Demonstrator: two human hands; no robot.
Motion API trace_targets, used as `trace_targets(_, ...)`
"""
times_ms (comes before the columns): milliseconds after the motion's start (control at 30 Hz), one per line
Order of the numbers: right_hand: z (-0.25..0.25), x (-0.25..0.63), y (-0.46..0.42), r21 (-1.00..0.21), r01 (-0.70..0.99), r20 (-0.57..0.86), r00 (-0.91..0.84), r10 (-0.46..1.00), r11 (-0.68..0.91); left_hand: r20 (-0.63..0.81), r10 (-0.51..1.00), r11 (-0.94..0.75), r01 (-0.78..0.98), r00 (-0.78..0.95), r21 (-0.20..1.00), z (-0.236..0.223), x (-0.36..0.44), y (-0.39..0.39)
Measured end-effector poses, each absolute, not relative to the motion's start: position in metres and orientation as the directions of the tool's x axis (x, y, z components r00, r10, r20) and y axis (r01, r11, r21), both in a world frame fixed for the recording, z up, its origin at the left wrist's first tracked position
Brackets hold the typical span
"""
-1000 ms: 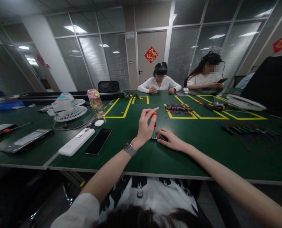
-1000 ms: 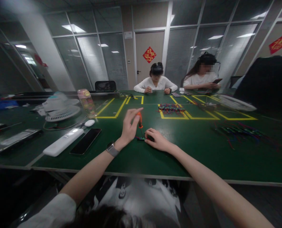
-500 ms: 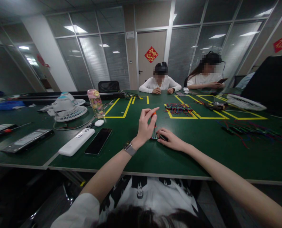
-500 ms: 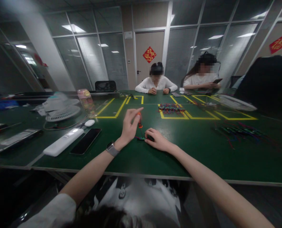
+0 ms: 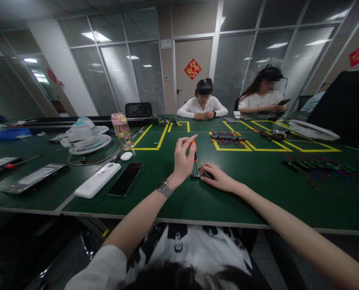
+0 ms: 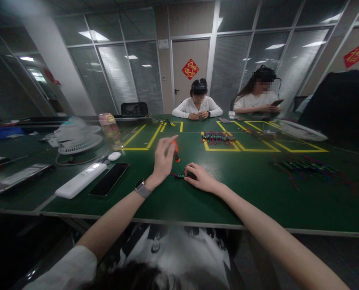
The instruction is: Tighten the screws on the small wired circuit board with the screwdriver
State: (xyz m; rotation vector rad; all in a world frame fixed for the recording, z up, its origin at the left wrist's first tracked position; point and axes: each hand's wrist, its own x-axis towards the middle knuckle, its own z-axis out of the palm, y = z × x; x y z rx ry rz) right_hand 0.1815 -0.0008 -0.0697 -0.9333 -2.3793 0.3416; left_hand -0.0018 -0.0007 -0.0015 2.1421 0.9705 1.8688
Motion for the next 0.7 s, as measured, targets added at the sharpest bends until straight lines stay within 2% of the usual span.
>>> trace_targets(167, -0.0681, 0.181, -0.0018, -0.42, 0.539, 0.409, -0.606, 0.683, 0.73, 0.845, 0.532, -0.821, 0.278, 0.053, 0.499, -0.0042, -0.0005, 0.0005)
trace_targets(333, -0.0675, 0.1804, -0.0022, -0.419, 0.554, 0.4, -0.599, 0.694, 0.72, 0.879, 0.475, -0.834, 0.338, 0.036, 0.436, -0.0029, 0.0005, -0.0039)
trace_targets(533, -0.067, 0.18, -0.0031, -0.41, 0.562, 0.393, -0.602, 0.695, 0.719, 0.839, 0.53, -0.833, 0.264, 0.125, 0.487, -0.0023, -0.0007, -0.0031)
trace_targets(700, -0.0685, 0.1813, -0.0019, -0.406, 0.558, 0.399, -0.604, 0.69, 0.724, 0.845, 0.525, -0.832, 0.27, 0.099, 0.485, -0.0027, 0.0, -0.0009)
